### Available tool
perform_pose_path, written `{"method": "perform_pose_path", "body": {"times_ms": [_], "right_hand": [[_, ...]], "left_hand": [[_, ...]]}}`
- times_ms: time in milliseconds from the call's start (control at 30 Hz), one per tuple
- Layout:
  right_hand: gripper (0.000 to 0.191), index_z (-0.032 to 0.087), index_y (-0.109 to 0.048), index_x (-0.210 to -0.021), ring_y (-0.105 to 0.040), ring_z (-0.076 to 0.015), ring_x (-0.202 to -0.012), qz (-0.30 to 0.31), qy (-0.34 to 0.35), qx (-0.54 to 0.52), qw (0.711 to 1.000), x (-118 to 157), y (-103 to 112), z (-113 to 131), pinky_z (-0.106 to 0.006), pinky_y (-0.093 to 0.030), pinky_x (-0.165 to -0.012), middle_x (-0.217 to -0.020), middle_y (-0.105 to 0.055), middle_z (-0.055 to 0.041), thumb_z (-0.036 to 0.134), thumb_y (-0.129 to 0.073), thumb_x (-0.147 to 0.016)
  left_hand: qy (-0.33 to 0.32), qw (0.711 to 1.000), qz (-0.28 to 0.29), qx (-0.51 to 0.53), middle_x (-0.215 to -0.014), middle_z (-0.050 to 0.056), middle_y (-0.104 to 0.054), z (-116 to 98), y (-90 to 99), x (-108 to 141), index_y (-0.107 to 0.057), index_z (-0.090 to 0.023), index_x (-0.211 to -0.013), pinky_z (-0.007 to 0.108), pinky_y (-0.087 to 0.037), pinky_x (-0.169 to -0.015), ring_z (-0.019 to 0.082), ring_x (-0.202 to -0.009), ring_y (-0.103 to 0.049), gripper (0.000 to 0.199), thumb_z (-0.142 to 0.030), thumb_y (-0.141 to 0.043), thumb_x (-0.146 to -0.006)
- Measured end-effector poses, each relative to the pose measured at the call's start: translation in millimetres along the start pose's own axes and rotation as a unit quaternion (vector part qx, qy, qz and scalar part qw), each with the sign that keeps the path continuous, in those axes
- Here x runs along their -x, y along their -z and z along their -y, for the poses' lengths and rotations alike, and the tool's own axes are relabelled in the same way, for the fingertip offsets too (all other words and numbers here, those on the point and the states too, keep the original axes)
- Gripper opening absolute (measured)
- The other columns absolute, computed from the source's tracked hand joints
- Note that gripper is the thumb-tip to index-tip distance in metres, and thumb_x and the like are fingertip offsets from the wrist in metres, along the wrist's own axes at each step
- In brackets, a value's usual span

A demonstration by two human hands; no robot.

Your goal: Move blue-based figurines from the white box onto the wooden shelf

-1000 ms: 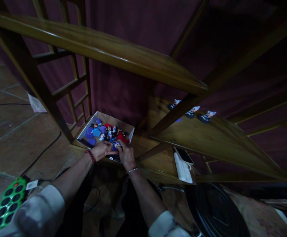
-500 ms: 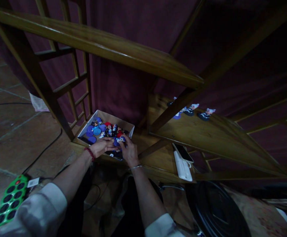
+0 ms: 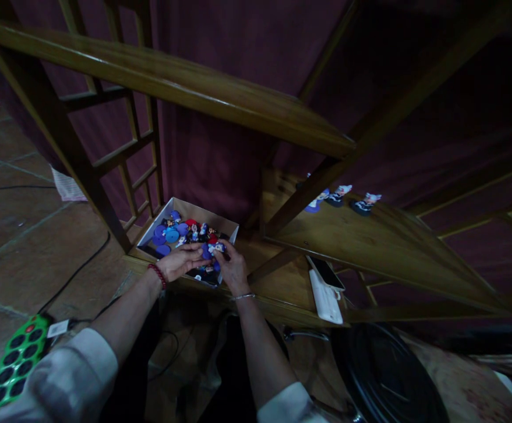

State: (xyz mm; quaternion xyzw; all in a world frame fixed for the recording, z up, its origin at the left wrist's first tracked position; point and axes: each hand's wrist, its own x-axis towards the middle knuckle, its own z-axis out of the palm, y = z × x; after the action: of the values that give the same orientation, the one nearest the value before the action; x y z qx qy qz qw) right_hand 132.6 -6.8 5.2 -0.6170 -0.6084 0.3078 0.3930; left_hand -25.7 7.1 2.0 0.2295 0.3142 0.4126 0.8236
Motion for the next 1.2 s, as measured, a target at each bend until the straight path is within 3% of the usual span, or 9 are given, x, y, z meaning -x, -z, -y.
{"method": "perform_pose_path", "body": {"times_ms": [967,1200], "right_hand": [[0.025,0.025,-0.057,-0.098,-0.06,-0.0127,-0.08,0.039,0.031,-0.055,0.997,-1.1,1.4,-7.3,-0.025,-0.047,-0.076,-0.091,-0.064,0.0033,0.027,-0.053,-0.074],[0.025,0.025,-0.057,-0.099,-0.06,-0.0129,-0.078,0.034,0.057,0.002,0.998,0.3,1.2,-7.1,-0.024,-0.048,-0.073,-0.091,-0.064,0.0022,0.027,-0.051,-0.075]], "left_hand": [[0.008,0.999,-0.032,-0.009,-0.072,0.005,-0.064,1.7,-1.3,-0.1,-0.06,-0.008,-0.07,0.038,-0.047,-0.086,0.014,-0.074,-0.062,0.001,-0.008,-0.061,-0.07],[0.016,0.999,-0.027,-0.027,-0.071,0.007,-0.065,2.3,-4.5,1.7,-0.06,-0.007,-0.069,0.038,-0.047,-0.086,0.015,-0.075,-0.062,0.005,-0.011,-0.059,-0.072]]}}
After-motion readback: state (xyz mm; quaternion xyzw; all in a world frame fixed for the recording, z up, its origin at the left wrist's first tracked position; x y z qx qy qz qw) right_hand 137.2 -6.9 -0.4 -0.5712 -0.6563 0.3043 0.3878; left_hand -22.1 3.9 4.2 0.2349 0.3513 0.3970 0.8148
